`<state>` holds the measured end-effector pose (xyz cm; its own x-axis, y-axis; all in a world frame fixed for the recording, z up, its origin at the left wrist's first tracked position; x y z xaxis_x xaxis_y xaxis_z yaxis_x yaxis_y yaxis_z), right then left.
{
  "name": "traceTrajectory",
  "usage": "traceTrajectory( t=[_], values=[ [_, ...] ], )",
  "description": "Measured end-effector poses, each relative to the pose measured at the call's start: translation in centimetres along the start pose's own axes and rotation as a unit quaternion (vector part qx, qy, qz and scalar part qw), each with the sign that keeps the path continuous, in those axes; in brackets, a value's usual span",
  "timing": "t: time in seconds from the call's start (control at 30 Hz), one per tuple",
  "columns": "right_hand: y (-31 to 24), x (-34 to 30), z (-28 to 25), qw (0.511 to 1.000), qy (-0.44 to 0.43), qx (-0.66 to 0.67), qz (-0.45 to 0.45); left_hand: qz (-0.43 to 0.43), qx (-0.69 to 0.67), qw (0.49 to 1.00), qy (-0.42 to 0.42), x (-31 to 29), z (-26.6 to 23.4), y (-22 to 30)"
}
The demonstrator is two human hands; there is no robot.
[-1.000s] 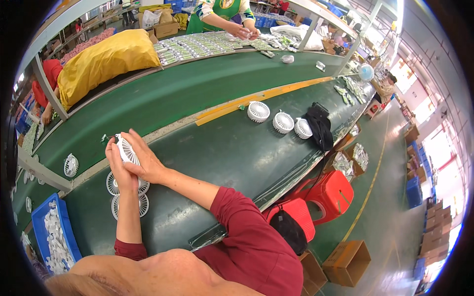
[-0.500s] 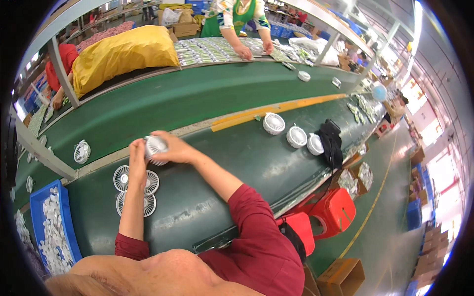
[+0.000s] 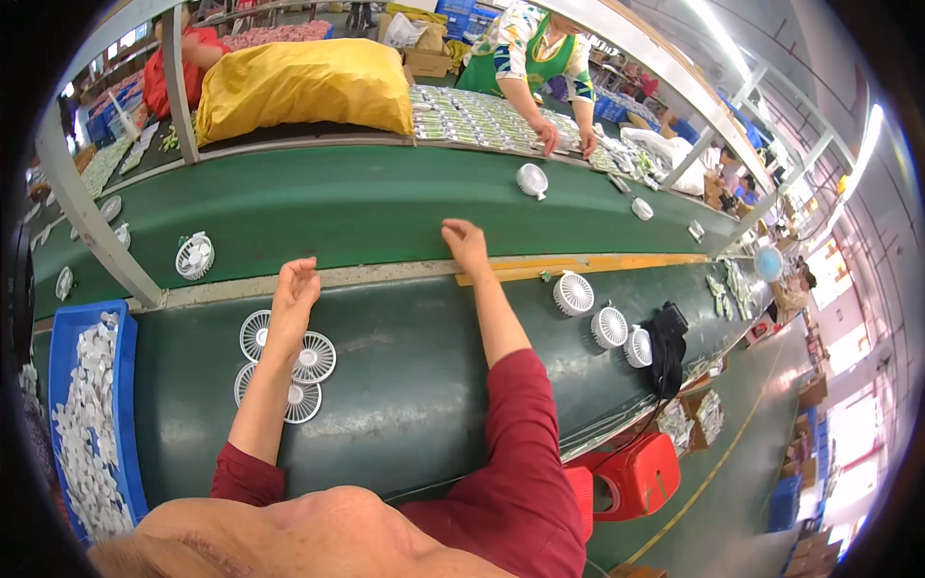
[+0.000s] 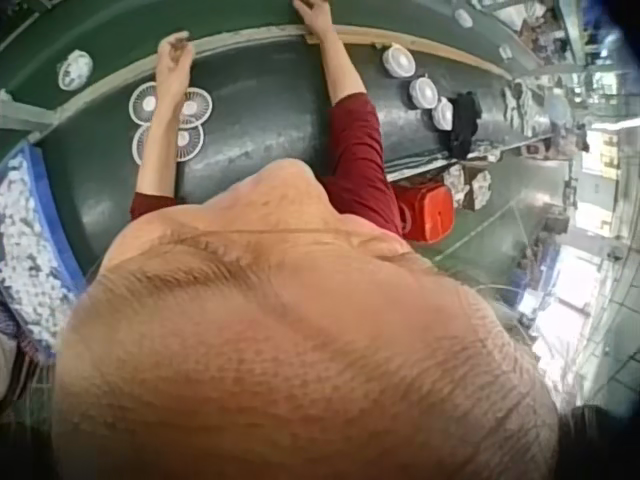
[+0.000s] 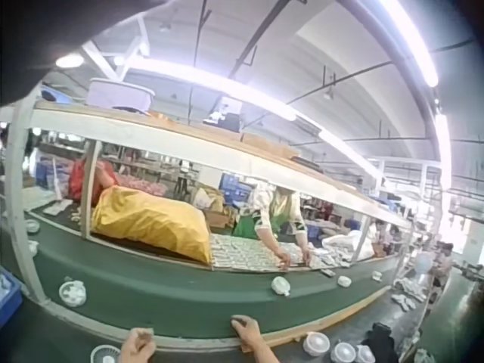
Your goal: The person assembles portable fans by fitting grill covers onto fan bodies by hand and placing the assembled fan units on the conveyor belt.
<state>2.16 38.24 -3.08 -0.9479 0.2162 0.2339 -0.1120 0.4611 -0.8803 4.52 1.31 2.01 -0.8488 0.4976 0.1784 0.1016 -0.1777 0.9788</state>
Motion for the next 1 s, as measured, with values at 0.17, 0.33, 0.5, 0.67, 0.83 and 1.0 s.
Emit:
traceTrajectory(
  t=[0.17,0.33,0.5,0.67,0.83,1.0],
  values=[
    [-6.0,-3.5,5.4,0.991,-0.072,-0.102,-0.046,0.057,0.037,0.998,0.008,-0.5,-2.5,1.0],
    [-11.5,-5.6,9.2,0.982,-0.170,-0.064,-0.045,0.086,0.148,0.981,0.096,1.3,-8.2,0.7],
    [-18.3,-8.4,17.9,0.924,-0.341,-0.073,-0.158,0.115,0.413,0.864,0.263,2.4,-19.3,-0.6],
    [-20.8,-9.8,23.1,0.882,-0.363,-0.165,-0.252,-0.077,0.497,0.790,0.350,4.5,-23.3,-2.2],
    [-21.3,-10.5,26.7,0.861,-0.356,-0.261,-0.253,-0.129,0.519,0.803,0.263,4.6,-24.5,-3.7],
    [-20.5,-9.2,26.5,0.917,-0.304,-0.187,-0.176,0.007,0.396,0.871,0.292,3.3,-20.9,-3.1]
  ],
)
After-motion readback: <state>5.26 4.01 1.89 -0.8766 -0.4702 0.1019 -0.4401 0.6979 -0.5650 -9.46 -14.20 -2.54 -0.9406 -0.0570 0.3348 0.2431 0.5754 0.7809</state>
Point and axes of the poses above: each hand's wrist, its own x-axis towards the middle knuckle, its own z-axis out of the palm, y = z × x, the point moved 2 cm from there along x, towards the middle knuckle, and after that the axes turned 13 degrees about -y, right-handed, at the moved point
